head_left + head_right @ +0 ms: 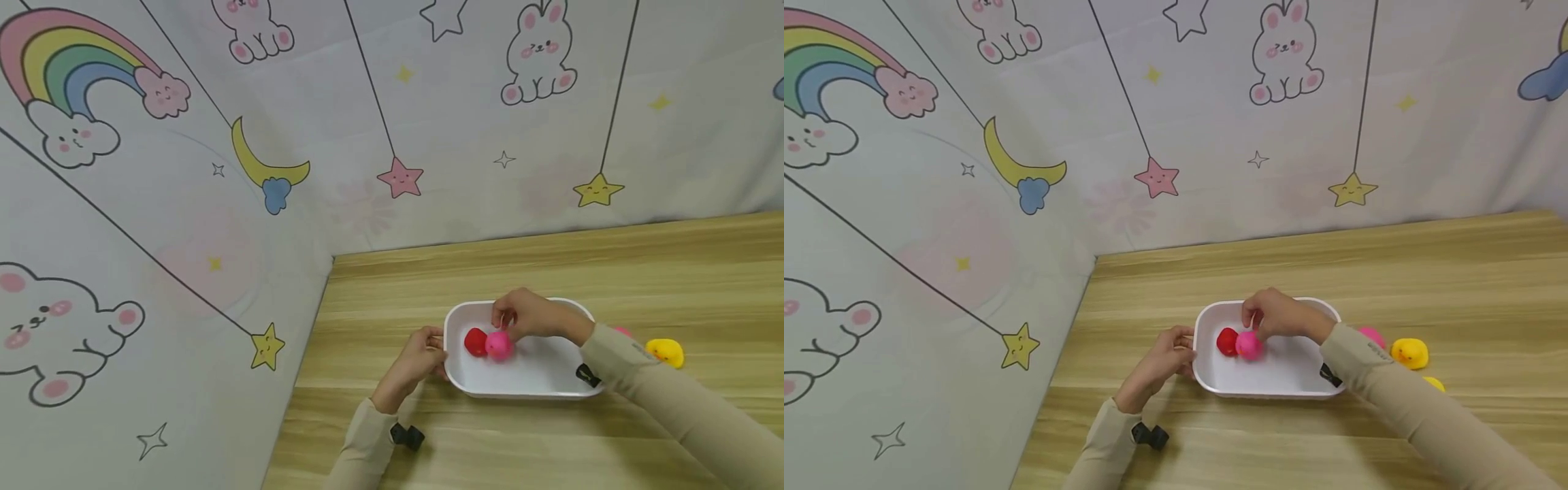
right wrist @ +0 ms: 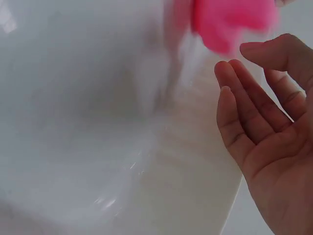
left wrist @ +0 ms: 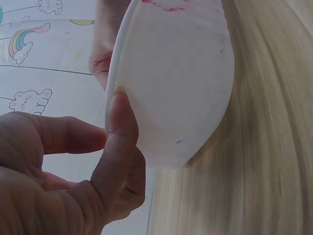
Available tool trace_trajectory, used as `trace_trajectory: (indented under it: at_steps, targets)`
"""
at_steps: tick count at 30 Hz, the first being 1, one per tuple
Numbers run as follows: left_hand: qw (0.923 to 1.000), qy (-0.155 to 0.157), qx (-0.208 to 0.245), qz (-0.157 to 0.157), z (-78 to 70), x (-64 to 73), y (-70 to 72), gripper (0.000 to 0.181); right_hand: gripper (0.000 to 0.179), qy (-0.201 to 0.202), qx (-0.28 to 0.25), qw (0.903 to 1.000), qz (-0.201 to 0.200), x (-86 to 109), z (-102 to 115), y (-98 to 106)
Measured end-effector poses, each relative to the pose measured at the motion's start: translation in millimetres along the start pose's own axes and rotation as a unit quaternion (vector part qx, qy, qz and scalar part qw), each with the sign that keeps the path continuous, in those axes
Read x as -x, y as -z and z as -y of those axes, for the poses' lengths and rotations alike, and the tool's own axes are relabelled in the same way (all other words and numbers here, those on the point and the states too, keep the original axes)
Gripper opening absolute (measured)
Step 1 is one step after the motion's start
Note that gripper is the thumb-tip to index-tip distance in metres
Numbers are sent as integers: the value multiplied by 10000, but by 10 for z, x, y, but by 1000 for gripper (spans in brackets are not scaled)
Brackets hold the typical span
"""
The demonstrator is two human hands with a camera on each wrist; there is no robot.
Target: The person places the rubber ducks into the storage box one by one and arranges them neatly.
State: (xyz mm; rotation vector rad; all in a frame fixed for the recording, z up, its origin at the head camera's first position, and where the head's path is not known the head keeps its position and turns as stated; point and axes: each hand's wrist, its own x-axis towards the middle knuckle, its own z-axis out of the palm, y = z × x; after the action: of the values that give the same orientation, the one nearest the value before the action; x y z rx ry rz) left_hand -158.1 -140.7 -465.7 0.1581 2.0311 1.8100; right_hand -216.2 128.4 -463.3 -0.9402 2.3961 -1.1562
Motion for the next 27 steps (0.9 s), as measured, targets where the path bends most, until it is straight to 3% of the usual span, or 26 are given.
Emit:
trace_trajectory:
  at_steps: [6,11,17,22,24,27]
  targets:
    - [10000,-42,-53,8,21,-4,4,45,21,155,658,9976,165,7,90,-51]
    - [10000,-27,-65,56,33,-26,11,46,11,26,774,9953,590,12,199,-110]
    - [9999,-5,-104,53,25,-36,13,46,21,77,1042,9872,1203,-6,288,-259]
    - [9999,17,-98,83,20,-28,10,47,20,-109,847,9818,1696,-12,334,-325]
    - [9999,31,-103,97,18,-26,9,47,15,-278,787,9810,1754,0,333,-312]
    - [9999,15,-91,97,14,-21,10,47,19,-435,940,9830,1515,39,312,-247]
